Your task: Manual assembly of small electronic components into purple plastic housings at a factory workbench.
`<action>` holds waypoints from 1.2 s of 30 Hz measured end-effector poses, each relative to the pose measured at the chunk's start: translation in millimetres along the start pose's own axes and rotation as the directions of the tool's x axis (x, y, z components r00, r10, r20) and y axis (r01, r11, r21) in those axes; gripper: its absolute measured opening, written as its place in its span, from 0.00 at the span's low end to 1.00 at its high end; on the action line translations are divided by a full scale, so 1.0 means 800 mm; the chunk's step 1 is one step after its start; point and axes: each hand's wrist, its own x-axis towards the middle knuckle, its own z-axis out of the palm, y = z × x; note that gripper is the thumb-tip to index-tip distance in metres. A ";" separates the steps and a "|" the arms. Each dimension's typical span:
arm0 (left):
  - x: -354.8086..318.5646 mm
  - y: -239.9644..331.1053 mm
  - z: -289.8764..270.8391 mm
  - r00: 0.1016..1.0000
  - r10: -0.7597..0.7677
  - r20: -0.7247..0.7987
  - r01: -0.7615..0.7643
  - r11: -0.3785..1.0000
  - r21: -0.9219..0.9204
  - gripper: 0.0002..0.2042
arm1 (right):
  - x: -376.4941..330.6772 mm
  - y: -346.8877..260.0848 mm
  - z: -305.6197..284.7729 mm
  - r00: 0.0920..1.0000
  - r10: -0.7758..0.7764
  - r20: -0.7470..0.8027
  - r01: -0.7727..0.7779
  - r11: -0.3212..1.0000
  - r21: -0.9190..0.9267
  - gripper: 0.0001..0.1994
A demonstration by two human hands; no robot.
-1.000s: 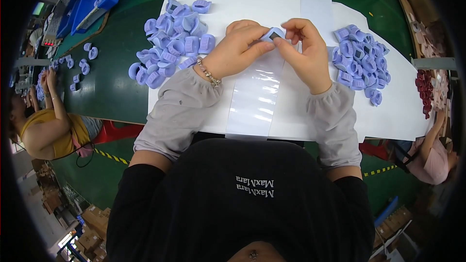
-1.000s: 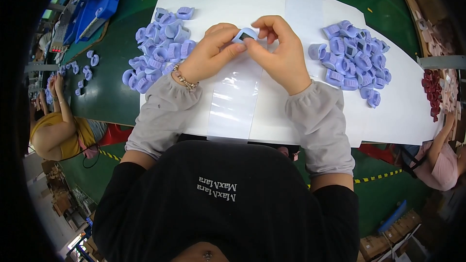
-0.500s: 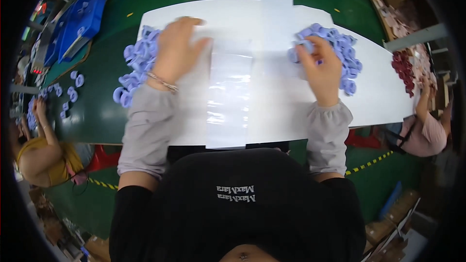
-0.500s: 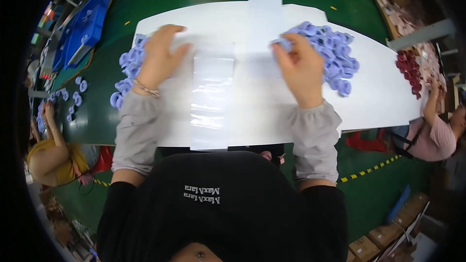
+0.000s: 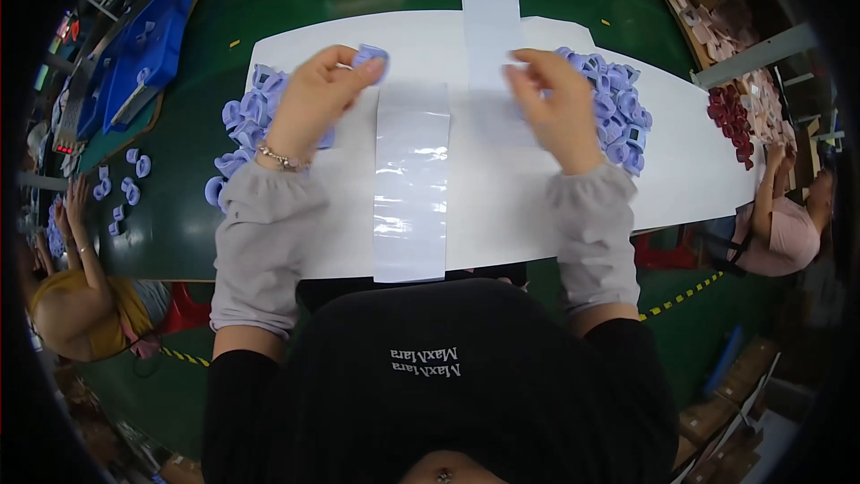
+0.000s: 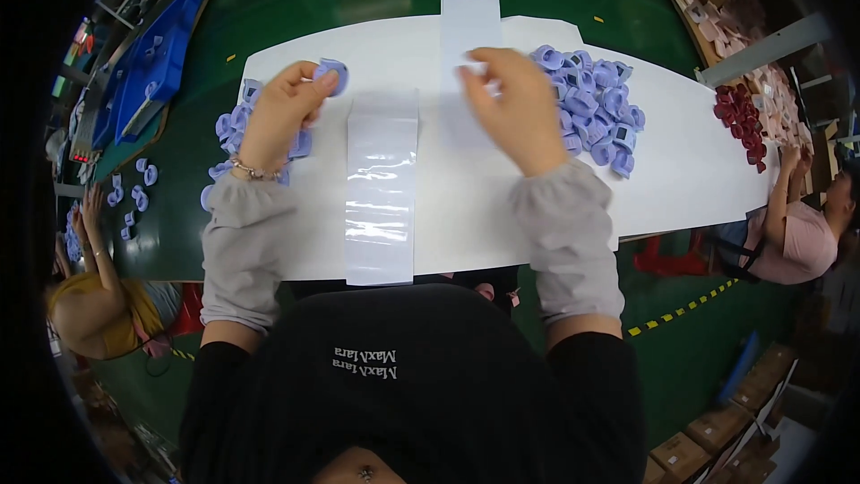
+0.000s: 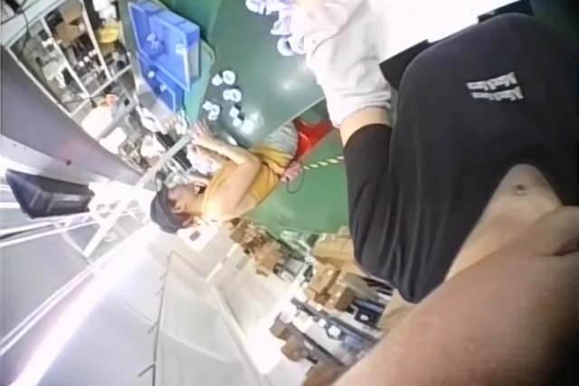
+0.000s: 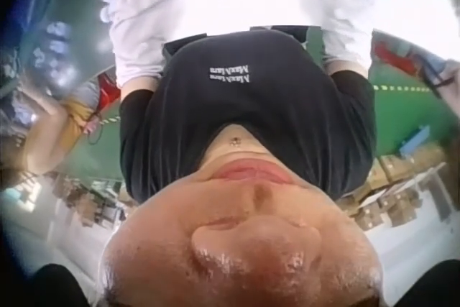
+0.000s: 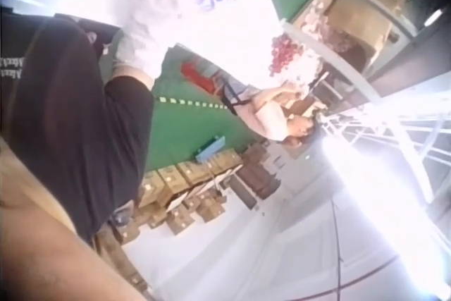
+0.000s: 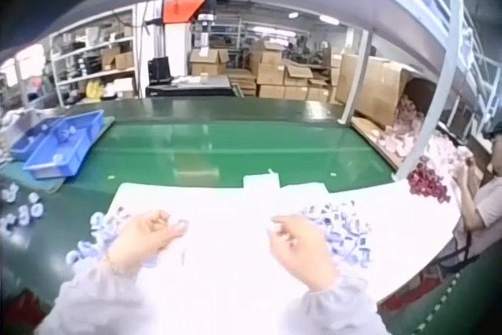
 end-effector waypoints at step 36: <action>-0.011 -0.057 0.059 0.876 0.447 0.182 -0.339 0.839 -0.427 0.15 | -0.006 -0.007 0.076 0.933 -0.173 0.315 0.103 0.969 0.226 0.21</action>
